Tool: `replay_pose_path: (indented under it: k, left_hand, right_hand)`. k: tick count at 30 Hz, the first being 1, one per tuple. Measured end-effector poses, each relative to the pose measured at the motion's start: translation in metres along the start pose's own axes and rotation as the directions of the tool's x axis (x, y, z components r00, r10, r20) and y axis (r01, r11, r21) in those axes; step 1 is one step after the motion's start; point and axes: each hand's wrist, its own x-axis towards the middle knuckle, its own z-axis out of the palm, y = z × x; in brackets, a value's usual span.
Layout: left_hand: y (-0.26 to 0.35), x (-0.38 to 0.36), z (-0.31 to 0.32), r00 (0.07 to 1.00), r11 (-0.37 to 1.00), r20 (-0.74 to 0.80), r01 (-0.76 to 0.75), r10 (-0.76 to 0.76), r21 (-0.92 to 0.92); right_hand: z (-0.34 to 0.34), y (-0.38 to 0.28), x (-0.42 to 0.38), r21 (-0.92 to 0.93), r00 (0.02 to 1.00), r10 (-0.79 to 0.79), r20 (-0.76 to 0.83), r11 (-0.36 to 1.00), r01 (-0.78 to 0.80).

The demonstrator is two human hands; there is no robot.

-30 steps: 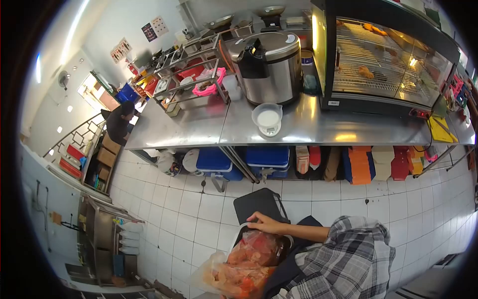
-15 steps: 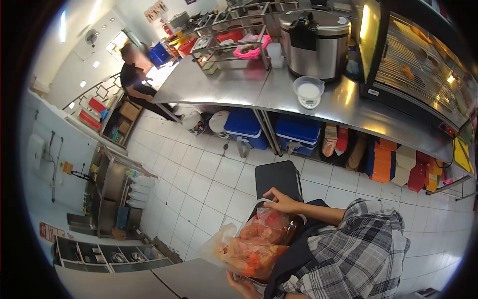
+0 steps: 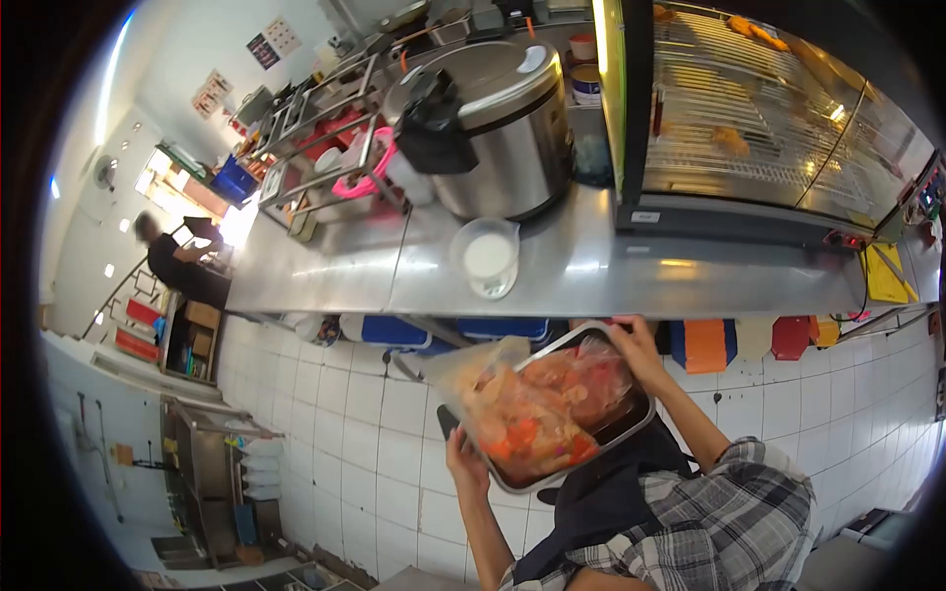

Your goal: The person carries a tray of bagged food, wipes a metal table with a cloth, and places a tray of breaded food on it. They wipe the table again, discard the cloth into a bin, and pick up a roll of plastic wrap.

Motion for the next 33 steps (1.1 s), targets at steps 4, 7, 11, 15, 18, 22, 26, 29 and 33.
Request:
replay_pose_path:
  k: [4, 7, 11, 15, 18, 22, 26, 29, 33]
  left_hand:
    - [-0.016, 0.073, 0.121, 0.991, 0.995, 0.133, 0.022, -0.034, 0.094]
    - [-0.039, 0.143, 0.167, 0.966, 0.974, 0.175, 0.162, -0.190, 0.161]
    - [-0.054, 0.181, 0.220, 0.967, 0.971, 0.230, 0.059, -0.113, 0.230]
    - [-0.053, 0.194, 0.224, 0.924, 0.978, 0.372, 0.154, -0.093, -0.139]
    - [-0.063, 0.190, 0.188, 0.891, 0.962, 0.363, -0.248, 0.273, -0.113]
    - [-0.062, 0.103, 0.090, 0.971, 0.970, 0.154, -0.205, 0.184, 0.133]
    - [-0.149, -0.030, -0.119, 0.757, 0.821, -0.328, -0.472, 0.565, 0.322]
    - [-0.239, -0.167, -0.258, 0.098, 0.617, -0.987, -0.787, 0.125, 0.000]
    - [-0.231, -0.402, -0.295, -0.378, -0.100, -0.904, -0.910, -0.201, 0.403]
  right_hand:
    - [-0.062, -0.033, 0.051, 0.066, 0.987, 0.039, -0.158, 0.997, -0.029]
    - [-0.104, -0.023, 0.093, 0.128, 0.965, 0.002, -0.261, 0.991, 0.033]
    - [-0.138, 0.008, 0.128, 0.224, 0.918, 0.014, -0.397, 0.971, 0.082]
    - [-0.183, 0.081, 0.179, 0.254, 0.886, 0.041, -0.461, 0.963, 0.088]
    - [-0.156, 0.008, 0.180, 0.075, 0.849, 0.050, -0.525, 0.997, -0.013]
    - [-0.125, -0.027, 0.196, -0.596, 0.793, -0.304, -0.528, 0.798, -0.091]
    - [-0.034, -0.070, 0.191, -0.800, 0.811, -0.467, -0.351, 0.600, -0.001]
    - [0.080, -0.064, 0.171, -0.691, 0.827, -0.547, -0.130, 0.649, 0.320]
    - [0.215, -0.082, 0.096, -0.461, 0.778, -0.611, 0.146, 0.654, 0.600]
